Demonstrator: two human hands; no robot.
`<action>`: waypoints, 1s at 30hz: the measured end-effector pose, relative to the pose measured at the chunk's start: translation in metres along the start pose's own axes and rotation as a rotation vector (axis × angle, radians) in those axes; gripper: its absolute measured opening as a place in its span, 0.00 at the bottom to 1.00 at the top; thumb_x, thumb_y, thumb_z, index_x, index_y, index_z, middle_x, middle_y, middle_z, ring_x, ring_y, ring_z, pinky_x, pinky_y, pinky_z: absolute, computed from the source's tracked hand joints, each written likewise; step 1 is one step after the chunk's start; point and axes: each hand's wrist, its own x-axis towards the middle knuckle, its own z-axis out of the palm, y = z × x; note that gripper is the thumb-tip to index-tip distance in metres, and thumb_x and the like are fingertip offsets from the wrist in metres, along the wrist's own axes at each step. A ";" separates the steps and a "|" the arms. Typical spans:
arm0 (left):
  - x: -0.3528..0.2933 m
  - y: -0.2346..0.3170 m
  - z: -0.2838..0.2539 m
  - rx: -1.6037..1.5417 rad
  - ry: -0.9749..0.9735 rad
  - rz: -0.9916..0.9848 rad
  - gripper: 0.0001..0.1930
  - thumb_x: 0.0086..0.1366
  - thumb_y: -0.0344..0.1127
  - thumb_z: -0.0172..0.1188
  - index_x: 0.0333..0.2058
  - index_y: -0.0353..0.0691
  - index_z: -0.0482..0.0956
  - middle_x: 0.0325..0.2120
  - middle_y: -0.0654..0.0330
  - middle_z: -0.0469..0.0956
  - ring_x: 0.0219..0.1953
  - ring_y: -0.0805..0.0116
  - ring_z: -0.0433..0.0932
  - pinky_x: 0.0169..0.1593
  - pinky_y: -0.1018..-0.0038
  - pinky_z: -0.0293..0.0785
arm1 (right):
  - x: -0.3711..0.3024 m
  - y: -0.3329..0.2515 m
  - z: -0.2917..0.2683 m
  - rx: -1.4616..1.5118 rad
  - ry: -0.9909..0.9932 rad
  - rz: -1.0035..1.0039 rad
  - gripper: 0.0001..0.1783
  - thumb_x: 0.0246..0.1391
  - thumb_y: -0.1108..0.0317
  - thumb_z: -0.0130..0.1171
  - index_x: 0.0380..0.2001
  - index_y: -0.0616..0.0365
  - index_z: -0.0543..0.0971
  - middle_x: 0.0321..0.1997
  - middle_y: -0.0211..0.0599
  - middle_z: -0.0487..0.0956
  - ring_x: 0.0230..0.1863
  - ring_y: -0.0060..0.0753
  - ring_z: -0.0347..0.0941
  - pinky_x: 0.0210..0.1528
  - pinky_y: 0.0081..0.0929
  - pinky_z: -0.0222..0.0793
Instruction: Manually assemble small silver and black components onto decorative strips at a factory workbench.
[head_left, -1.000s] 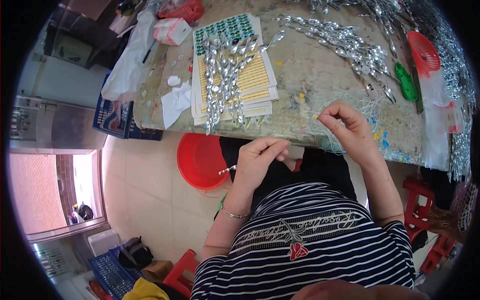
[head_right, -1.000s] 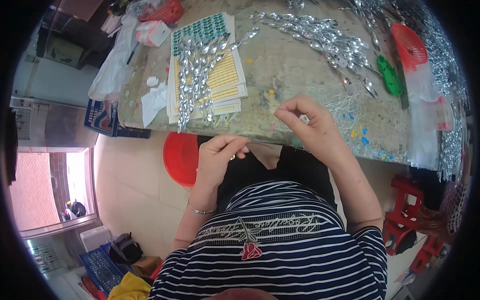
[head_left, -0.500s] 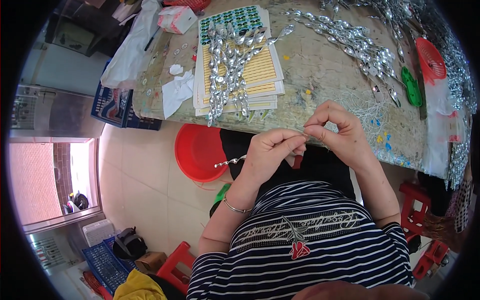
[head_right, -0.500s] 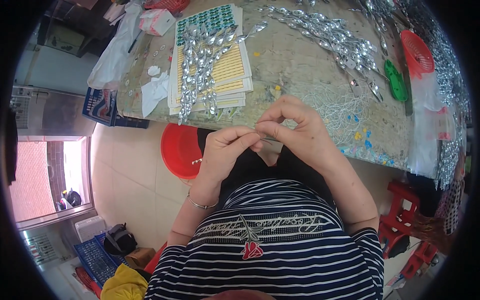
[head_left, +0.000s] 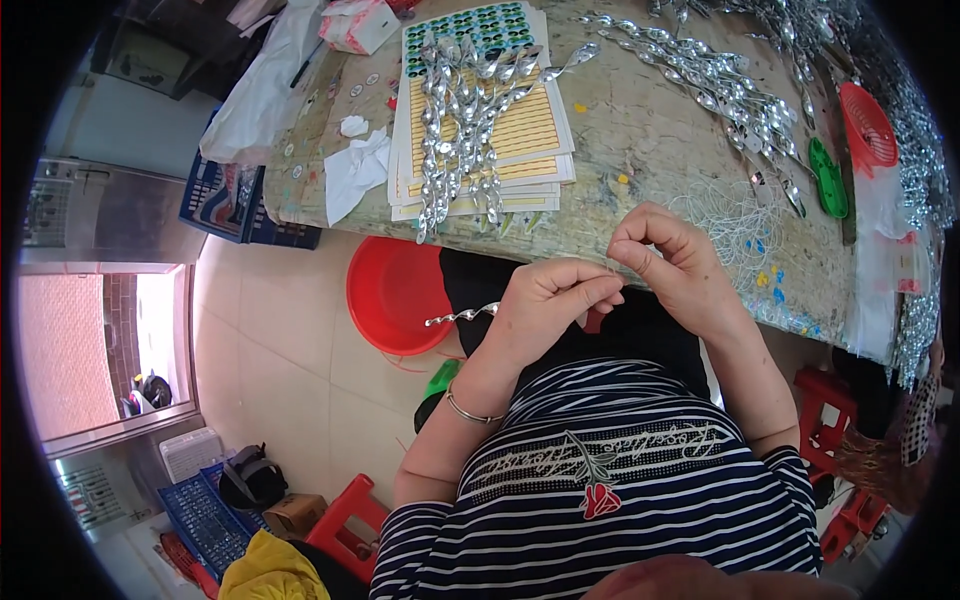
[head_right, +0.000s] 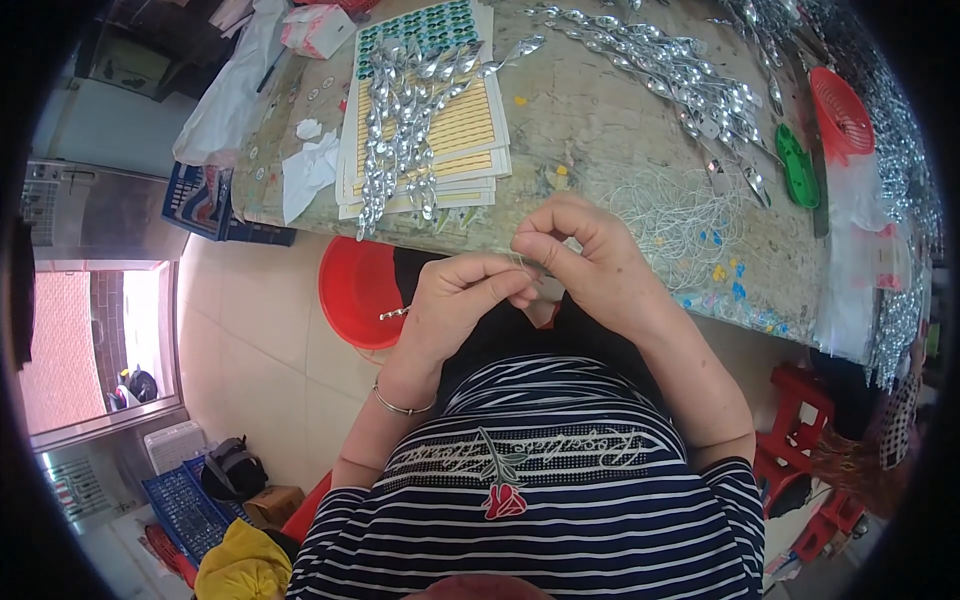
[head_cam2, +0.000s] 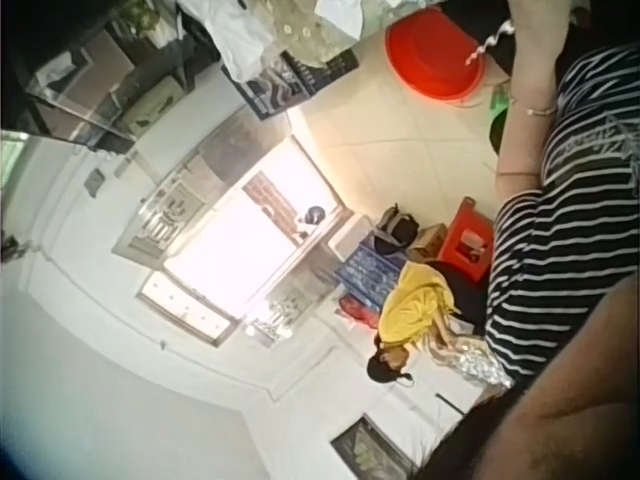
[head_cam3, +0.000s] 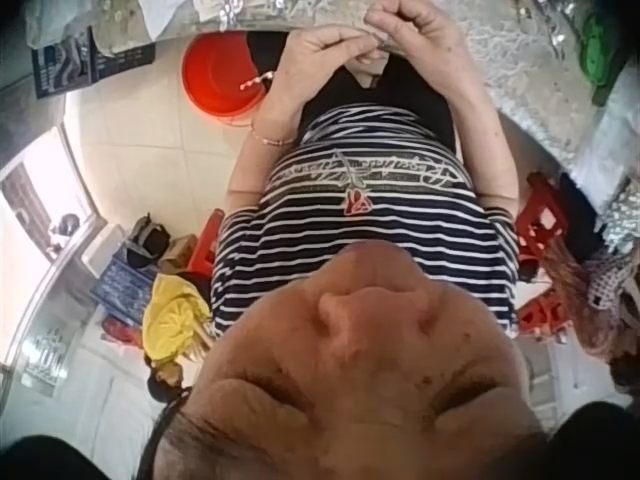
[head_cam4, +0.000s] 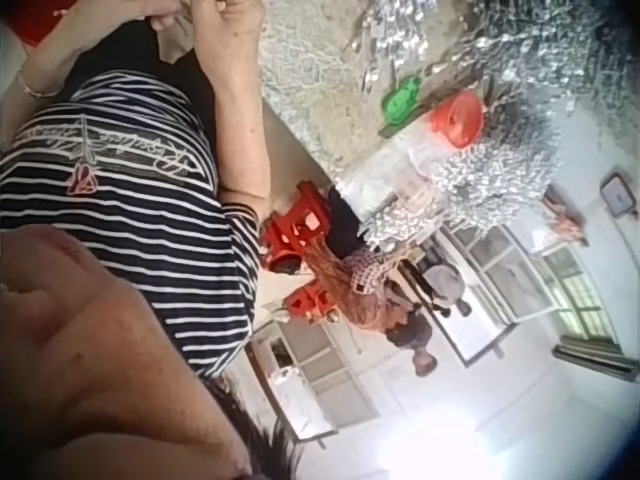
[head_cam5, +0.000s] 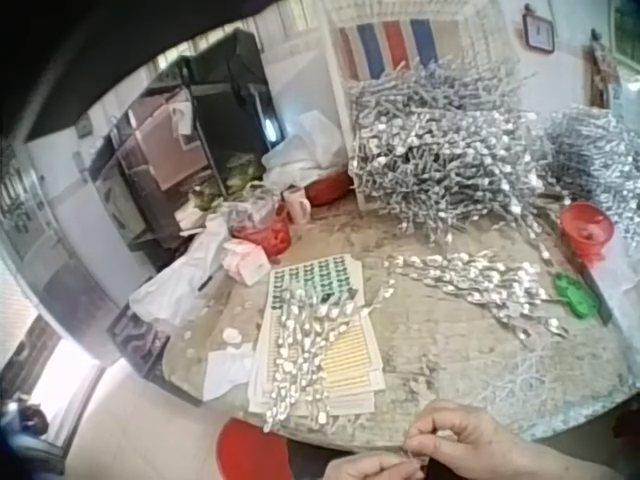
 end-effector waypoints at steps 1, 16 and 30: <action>0.000 0.000 0.000 -0.001 0.001 -0.002 0.07 0.62 0.31 0.59 0.34 0.33 0.82 0.26 0.61 0.80 0.22 0.79 0.75 0.26 0.84 0.71 | 0.001 0.000 0.000 -0.032 0.000 -0.008 0.05 0.55 0.72 0.57 0.27 0.62 0.75 0.30 0.27 0.72 0.35 0.19 0.66 0.40 0.19 0.62; -0.002 0.000 -0.002 0.008 -0.004 -0.020 0.06 0.61 0.29 0.59 0.33 0.34 0.83 0.24 0.63 0.80 0.23 0.81 0.72 0.28 0.85 0.69 | -0.010 0.003 -0.001 0.375 -0.106 0.217 0.11 0.58 0.67 0.56 0.37 0.62 0.81 0.34 0.28 0.74 0.37 0.20 0.69 0.43 0.19 0.64; -0.007 0.000 -0.003 -0.004 0.054 -0.070 0.07 0.60 0.29 0.61 0.36 0.32 0.82 0.25 0.63 0.80 0.26 0.80 0.75 0.30 0.85 0.70 | -0.009 -0.001 -0.002 -0.288 0.042 -0.206 0.03 0.48 0.73 0.63 0.29 0.58 0.80 0.29 0.31 0.76 0.35 0.29 0.72 0.40 0.24 0.65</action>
